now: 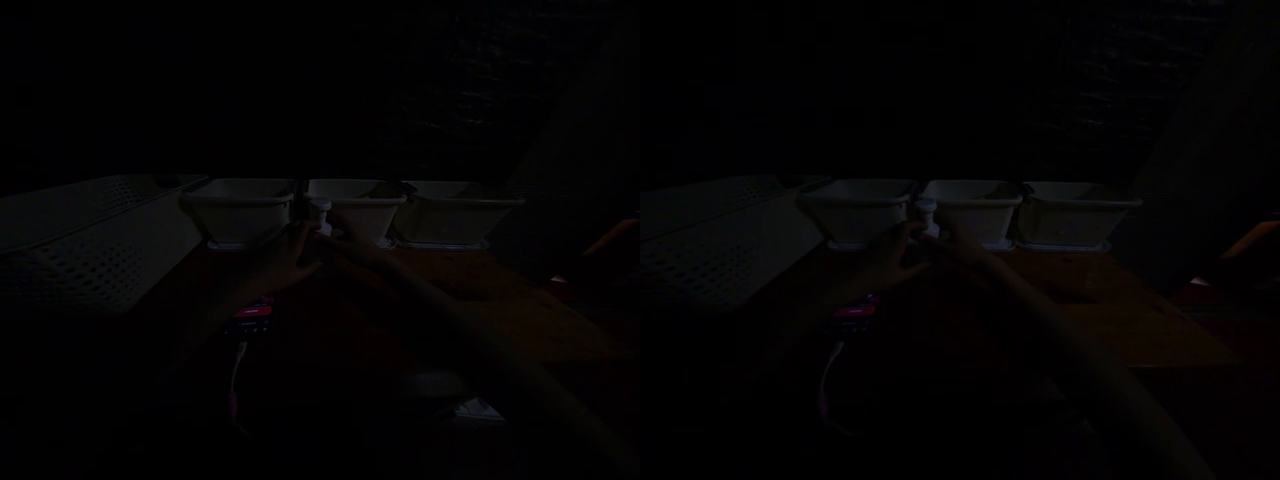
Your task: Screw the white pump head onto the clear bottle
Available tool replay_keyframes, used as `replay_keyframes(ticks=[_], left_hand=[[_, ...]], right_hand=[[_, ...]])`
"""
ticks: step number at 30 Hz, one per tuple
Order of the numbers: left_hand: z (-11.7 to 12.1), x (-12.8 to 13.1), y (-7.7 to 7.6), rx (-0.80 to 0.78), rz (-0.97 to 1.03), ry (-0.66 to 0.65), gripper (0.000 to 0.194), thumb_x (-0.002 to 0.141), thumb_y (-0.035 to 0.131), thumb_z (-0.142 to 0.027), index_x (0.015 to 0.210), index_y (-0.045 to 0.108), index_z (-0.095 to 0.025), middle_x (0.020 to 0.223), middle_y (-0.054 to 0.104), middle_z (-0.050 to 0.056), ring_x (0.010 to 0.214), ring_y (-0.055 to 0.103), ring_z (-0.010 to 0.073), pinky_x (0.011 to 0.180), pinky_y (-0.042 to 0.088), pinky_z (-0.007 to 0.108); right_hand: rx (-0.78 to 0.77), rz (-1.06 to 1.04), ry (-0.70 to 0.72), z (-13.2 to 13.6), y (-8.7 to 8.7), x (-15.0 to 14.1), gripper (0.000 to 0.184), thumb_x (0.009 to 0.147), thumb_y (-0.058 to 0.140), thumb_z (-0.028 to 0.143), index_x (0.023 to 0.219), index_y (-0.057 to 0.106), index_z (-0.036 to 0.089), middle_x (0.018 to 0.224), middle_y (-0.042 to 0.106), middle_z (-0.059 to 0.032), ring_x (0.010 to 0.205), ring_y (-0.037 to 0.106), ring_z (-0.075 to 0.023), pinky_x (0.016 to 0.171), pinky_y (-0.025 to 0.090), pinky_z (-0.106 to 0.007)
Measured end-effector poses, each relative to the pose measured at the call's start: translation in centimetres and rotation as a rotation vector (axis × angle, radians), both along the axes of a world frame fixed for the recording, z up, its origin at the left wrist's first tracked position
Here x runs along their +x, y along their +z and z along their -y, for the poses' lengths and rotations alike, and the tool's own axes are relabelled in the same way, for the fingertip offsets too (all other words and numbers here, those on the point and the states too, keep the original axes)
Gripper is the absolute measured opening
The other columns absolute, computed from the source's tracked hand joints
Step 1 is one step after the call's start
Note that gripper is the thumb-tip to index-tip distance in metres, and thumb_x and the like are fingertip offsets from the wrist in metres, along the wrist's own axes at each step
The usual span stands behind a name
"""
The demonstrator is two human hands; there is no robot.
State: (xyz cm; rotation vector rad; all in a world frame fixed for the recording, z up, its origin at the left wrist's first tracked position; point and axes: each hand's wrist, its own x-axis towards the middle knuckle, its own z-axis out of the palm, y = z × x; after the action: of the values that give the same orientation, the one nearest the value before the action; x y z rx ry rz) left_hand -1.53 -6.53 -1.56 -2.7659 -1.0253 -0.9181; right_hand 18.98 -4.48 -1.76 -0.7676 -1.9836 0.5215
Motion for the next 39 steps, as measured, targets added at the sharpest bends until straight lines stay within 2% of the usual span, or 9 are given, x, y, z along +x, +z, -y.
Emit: replay_keyframes(ticks=[6,14,21,25,33,39], left_hand=[[-0.02,0.02,-0.07,0.01,0.002,-0.011,0.066,0.085,0.067,-0.036,0.139,0.032,-0.022,0.142,0.048,0.015,0.127,0.052,0.0317,0.101,0.048,0.047],[0.02,0.1,0.01,0.015,-0.002,-0.009,0.064,0.084,0.067,-0.036,0.137,0.033,-0.024,0.139,0.049,0.014,0.125,0.054,0.0309,0.1,0.049,0.046],[0.02,0.04,-0.04,0.031,-0.012,-0.003,0.064,0.086,0.066,-0.037,0.138,0.033,-0.022,0.141,0.049,0.015,0.126,0.053,0.0307,0.101,0.048,0.046],[-0.08,0.04,-0.13,0.032,-0.01,0.002,0.064,0.085,0.067,-0.035,0.138,0.033,-0.023,0.14,0.049,0.014,0.124,0.054,0.0305,0.099,0.049,0.046],[0.02,0.06,-0.07,0.026,-0.001,-0.013,0.065,0.085,0.068,-0.035,0.138,0.033,-0.023,0.14,0.049,0.015,0.126,0.053,0.0316,0.099,0.049,0.047],[0.38,0.21,0.16,-0.006,0.0,0.002,0.066,0.084,0.069,-0.033,0.138,0.032,-0.024,0.14,0.05,0.013,0.122,0.056,0.0295,0.097,0.05,0.045]], right_hand=[[-0.058,-0.01,-0.015,0.22,0.06,-0.06,0.051,0.085,0.064,0.049,0.128,0.057,0.022,0.133,0.059,-0.0097,0.12,0.056,-0.0277,0.1,0.05,-0.048],[-0.068,-0.03,-0.005,0.22,0.02,-0.13,0.056,0.085,0.064,0.047,0.131,0.054,0.017,0.139,0.055,-0.0133,0.126,0.054,-0.0284,0.101,0.049,-0.046],[-0.042,-0.025,0.016,0.17,0.06,-0.15,0.052,0.085,0.063,0.047,0.127,0.057,0.017,0.129,0.061,-0.0126,0.122,0.056,-0.0296,0.101,0.049,-0.048],[-0.049,-0.029,-0.008,0.07,-0.08,-0.11,0.055,0.084,0.065,0.047,0.128,0.055,0.016,0.132,0.058,-0.0142,0.124,0.055,-0.0306,0.099,0.051,-0.047],[-0.079,-0.03,-0.001,-0.02,-0.18,-0.08,0.054,0.085,0.065,0.047,0.13,0.055,0.019,0.138,0.056,-0.0117,0.122,0.057,-0.0284,0.098,0.052,-0.046],[-0.057,-0.033,0.005,0.14,-0.03,-0.11,0.056,0.086,0.065,0.046,0.132,0.054,0.017,0.137,0.057,-0.0127,0.126,0.055,-0.0291,0.103,0.048,-0.048]])
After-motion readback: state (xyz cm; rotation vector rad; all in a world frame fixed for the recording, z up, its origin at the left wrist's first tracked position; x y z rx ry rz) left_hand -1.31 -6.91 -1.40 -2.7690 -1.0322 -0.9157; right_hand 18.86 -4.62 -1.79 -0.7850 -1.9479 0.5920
